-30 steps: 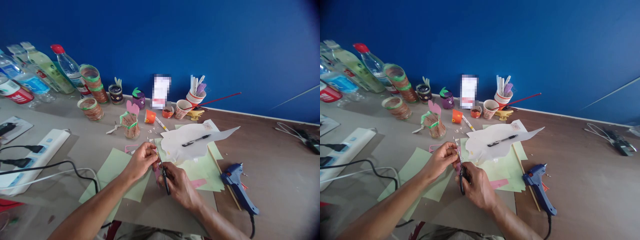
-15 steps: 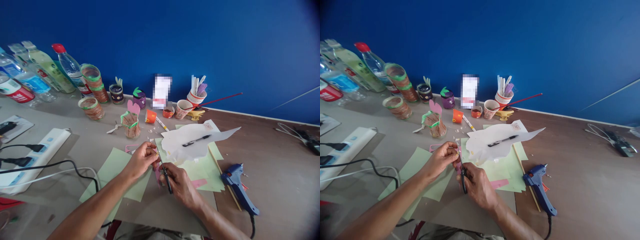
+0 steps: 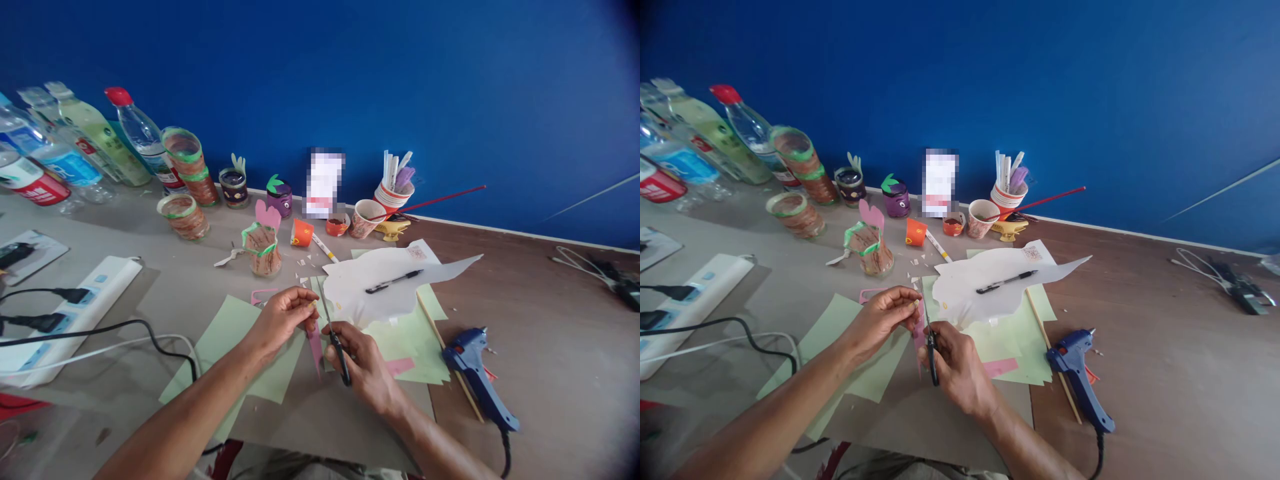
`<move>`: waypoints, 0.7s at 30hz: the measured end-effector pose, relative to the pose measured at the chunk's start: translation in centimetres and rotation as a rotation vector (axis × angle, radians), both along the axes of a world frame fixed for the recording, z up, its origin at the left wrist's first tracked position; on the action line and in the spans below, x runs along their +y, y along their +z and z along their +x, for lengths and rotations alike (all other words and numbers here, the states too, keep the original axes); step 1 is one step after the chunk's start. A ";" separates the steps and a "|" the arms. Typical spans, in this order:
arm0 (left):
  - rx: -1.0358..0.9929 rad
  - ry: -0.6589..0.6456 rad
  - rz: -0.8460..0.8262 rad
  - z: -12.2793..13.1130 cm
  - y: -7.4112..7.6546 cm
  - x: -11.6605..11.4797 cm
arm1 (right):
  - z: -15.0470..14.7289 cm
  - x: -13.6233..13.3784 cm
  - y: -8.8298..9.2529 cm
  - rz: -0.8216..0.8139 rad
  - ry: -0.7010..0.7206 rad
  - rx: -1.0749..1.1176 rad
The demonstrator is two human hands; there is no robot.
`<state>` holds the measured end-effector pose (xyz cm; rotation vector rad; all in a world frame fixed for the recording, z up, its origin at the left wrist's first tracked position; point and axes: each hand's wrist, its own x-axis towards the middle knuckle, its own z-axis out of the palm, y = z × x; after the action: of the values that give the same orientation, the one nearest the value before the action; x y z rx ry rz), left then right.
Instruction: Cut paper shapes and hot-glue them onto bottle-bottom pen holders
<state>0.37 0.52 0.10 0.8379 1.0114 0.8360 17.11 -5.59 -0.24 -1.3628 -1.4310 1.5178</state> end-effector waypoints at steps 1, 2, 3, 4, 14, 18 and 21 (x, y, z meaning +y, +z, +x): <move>-0.004 0.004 0.000 0.0 0.0 0.0 | 0.0 0.0 -0.1 0.009 0.007 -0.015; -0.010 0.006 0.000 0.0 0.0 -0.1 | -0.1 -0.1 -0.1 0.018 0.015 -0.029; -0.017 0.007 0.000 0.0 0.0 -0.1 | -0.1 -0.1 -0.2 0.024 0.021 -0.041; -0.023 0.009 0.001 -0.1 0.0 -0.1 | -0.1 -0.1 -0.2 0.025 0.029 -0.048; -0.021 -0.006 0.011 0.1 0.3 -0.1 | -0.2 0.1 0.3 0.012 0.052 -0.030; 0.004 -0.061 0.003 0.3 0.6 -0.2 | -0.3 0.1 0.3 0.010 0.048 -0.002; 0.004 -0.090 0.001 0.3 0.4 -0.3 | -0.3 0.2 0.4 0.019 0.044 0.011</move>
<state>0.65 0.24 0.52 0.8799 0.9699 0.7580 16.84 -5.44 0.18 -1.3172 -1.4742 1.5336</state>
